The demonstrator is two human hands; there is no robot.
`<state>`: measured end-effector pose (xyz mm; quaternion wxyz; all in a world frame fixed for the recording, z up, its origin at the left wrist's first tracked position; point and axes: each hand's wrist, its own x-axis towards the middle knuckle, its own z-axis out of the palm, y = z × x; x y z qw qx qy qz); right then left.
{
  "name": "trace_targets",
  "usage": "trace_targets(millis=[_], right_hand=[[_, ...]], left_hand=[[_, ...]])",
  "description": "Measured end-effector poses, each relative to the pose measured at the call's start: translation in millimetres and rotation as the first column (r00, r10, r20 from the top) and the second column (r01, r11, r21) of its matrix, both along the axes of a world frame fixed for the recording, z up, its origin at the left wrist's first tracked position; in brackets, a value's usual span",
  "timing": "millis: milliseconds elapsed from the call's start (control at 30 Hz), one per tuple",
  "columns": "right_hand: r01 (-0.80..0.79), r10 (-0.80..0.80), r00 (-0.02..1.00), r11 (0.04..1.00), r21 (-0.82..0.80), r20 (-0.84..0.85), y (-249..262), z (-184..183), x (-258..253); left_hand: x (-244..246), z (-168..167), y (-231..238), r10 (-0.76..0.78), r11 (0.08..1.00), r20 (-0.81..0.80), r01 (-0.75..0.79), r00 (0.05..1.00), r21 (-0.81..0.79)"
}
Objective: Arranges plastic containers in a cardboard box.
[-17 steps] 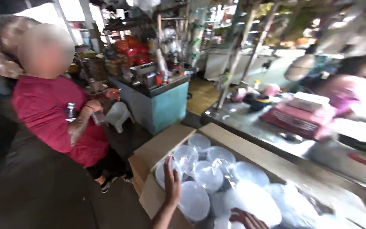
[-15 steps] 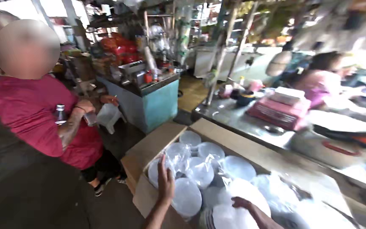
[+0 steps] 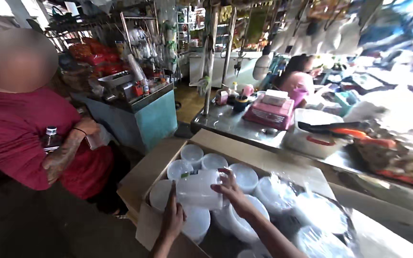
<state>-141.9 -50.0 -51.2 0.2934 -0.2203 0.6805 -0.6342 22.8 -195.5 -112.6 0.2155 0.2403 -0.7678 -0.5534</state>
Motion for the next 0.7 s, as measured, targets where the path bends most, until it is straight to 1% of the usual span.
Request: trace_targets(millis=[67,133,167,233,300,333,367,400,433,467,500,533,567,600,633,667,700], right_hand=[[0.029,-0.030,0.995,1.000,-0.007,-0.097,-12,-14,7],[0.015,-0.016,0.957,1.000,-0.008,-0.288,-18,-22,18],[0.002,-0.003,0.910,1.000,-0.003,-0.414,-19,-25,23],[-0.011,-0.002,0.751,1.000,-0.015,-0.661,-23,-36,32],[-0.029,0.021,0.610,1.000,0.004,-0.792,-23,-46,39],[-0.045,0.015,0.549,0.999,-0.012,-0.836,-22,-52,41],[-0.058,-0.009,0.492,0.997,-0.043,-0.870,-20,-58,42],[-0.065,-0.031,0.462,0.996,-0.069,-0.886,-18,-63,41],[-0.060,-0.051,0.474,0.994,-0.090,-0.879,-14,-67,38],[-0.053,-0.070,0.547,0.992,-0.118,-0.834,-10,-67,35],[-0.040,-0.085,0.656,0.988,-0.147,-0.750,-5,-64,29],[-0.028,-0.094,0.785,0.982,-0.187,-0.613,0,-59,21],[-0.020,-0.080,0.899,0.975,-0.222,-0.431,5,-51,11],[-0.030,-0.040,0.966,0.964,-0.264,-0.255,10,-43,0],[-0.062,0.031,0.995,0.941,-0.332,-0.100,15,-37,-8],[-0.087,0.108,0.994,0.909,-0.407,0.028,22,-29,-10],[-0.073,0.154,0.979,0.877,-0.475,0.134,27,-19,-4]], left_hand=[[6,-1,-4,-0.003,1.000,0.044,0.003,0.999,-0.005],[8,1,-6,0.038,0.997,-0.011,-0.038,0.999,-0.061],[8,3,-8,0.053,0.993,-0.059,-0.059,0.997,-0.106],[9,11,-15,0.049,0.974,-0.153,-0.082,0.987,-0.213],[10,18,-25,0.019,0.935,-0.205,-0.090,0.979,-0.344],[10,21,-29,0.012,0.911,-0.229,-0.105,0.973,-0.399],[10,23,-33,0.019,0.894,-0.249,-0.128,0.968,-0.430],[10,24,-39,0.037,0.891,-0.251,-0.146,0.967,-0.430],[10,23,-44,0.077,0.900,-0.242,-0.172,0.967,-0.400],[11,23,-49,0.141,0.914,-0.217,-0.211,0.966,-0.347],[13,23,-53,0.192,0.923,-0.192,-0.243,0.962,-0.297],[15,25,-56,0.215,0.932,-0.180,-0.257,0.960,-0.257],[18,26,-58,0.219,0.938,-0.185,-0.259,0.958,-0.231],[21,26,-60,0.209,0.945,-0.193,-0.249,0.959,-0.213],[22,24,-60,0.209,0.949,-0.227,-0.253,0.951,-0.188],[23,23,-60,0.200,0.957,-0.266,-0.247,0.943,-0.155],[24,25,-59,0.183,0.969,-0.290,-0.222,0.940,-0.109]])
